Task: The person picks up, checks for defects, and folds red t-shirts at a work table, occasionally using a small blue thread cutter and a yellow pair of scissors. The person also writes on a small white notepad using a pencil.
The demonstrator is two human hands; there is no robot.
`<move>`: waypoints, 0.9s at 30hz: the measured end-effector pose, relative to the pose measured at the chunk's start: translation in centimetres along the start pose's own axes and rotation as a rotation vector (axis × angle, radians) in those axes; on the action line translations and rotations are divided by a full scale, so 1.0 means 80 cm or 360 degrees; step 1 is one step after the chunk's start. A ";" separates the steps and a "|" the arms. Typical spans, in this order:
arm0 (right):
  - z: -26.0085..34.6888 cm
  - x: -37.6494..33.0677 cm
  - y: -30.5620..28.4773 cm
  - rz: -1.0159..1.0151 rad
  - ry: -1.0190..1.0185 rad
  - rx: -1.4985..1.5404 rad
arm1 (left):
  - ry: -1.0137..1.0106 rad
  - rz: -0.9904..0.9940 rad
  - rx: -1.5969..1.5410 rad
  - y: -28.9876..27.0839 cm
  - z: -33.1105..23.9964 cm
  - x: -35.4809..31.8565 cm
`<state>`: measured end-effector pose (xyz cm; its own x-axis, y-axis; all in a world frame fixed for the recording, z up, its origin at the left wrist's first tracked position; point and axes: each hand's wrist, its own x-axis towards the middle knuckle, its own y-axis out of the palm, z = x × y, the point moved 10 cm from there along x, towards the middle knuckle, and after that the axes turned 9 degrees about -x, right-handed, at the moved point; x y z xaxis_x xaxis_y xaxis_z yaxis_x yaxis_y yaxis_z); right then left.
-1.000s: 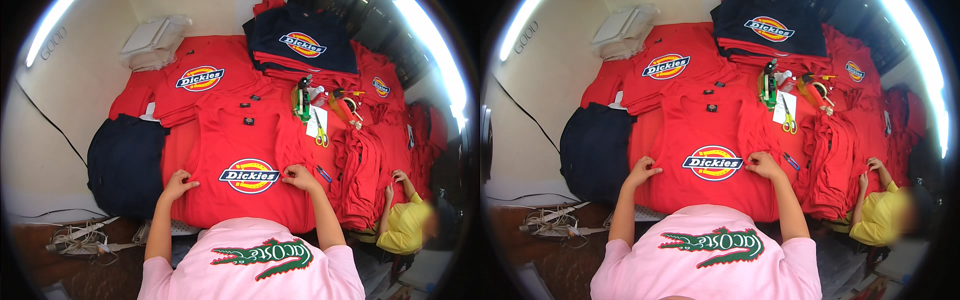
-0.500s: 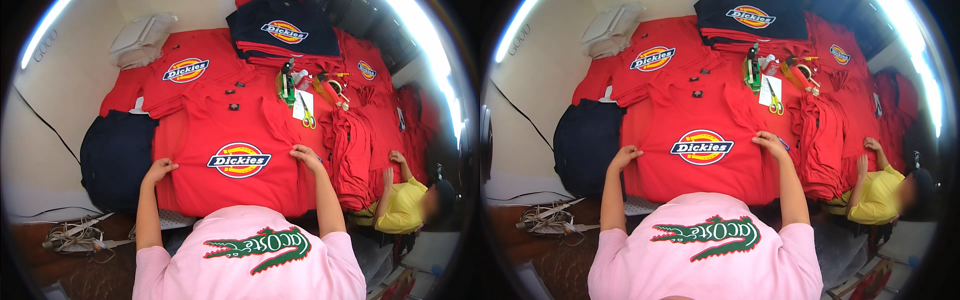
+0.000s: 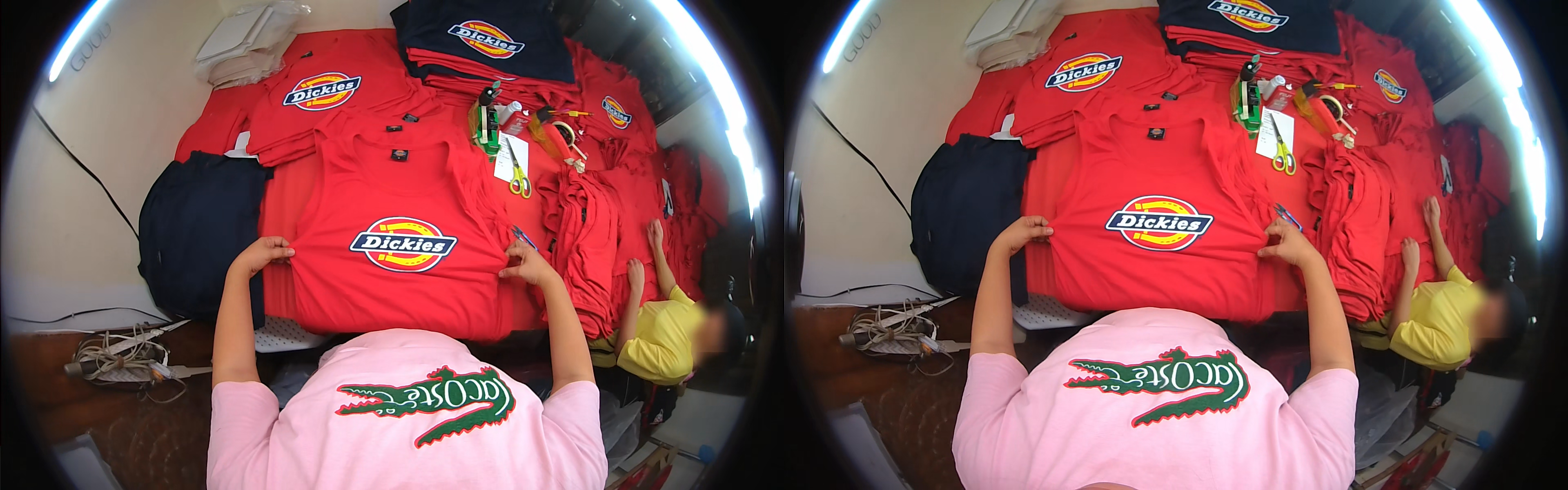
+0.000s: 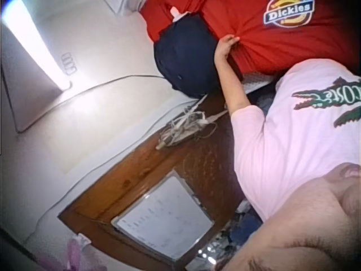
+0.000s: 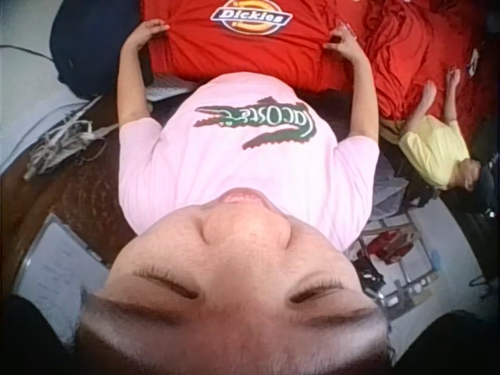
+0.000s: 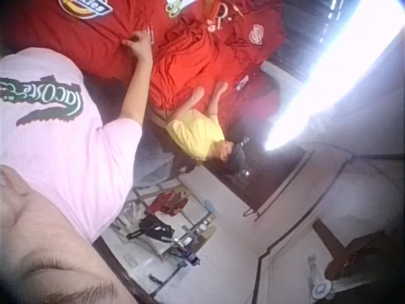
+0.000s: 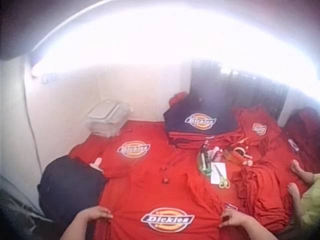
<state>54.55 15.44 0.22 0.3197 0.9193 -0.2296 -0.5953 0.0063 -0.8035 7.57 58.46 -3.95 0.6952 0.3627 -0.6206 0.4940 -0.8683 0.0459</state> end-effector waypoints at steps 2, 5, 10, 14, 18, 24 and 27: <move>-0.001 -0.010 0.020 0.0086 0.0068 0.0038 | 0.0082 -0.0023 -0.0044 0.004 0.003 0.001; 0.035 -0.008 0.029 0.0128 0.0084 -0.0184 | 0.0179 -0.0072 -0.0073 0.009 0.003 -0.016; 0.047 -0.040 -0.068 -0.0129 -0.0259 -0.1183 | 0.0284 -0.0108 0.0595 -0.011 -0.049 -0.081; 0.031 -0.121 -0.165 -0.0383 0.0014 -0.1006 | 0.0123 -0.0021 0.0483 0.023 -0.073 -0.155; 0.058 -0.097 -0.129 -0.0350 0.0128 0.0187 | 0.0298 -0.0165 0.0438 0.034 -0.068 -0.166; 0.060 -0.013 0.051 -0.0268 0.0050 -0.0178 | 0.0311 -0.0273 0.0456 0.062 -0.026 -0.146; 0.077 -0.025 0.053 -0.0149 -0.0047 -0.0077 | 0.0310 -0.0417 0.0997 0.053 -0.029 -0.183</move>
<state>46.85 16.03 0.70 0.3500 0.9268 -0.1364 -0.5271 0.0745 -0.8465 0.68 50.28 7.16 0.7044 0.5894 -0.3956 0.3046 -0.7544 -0.5815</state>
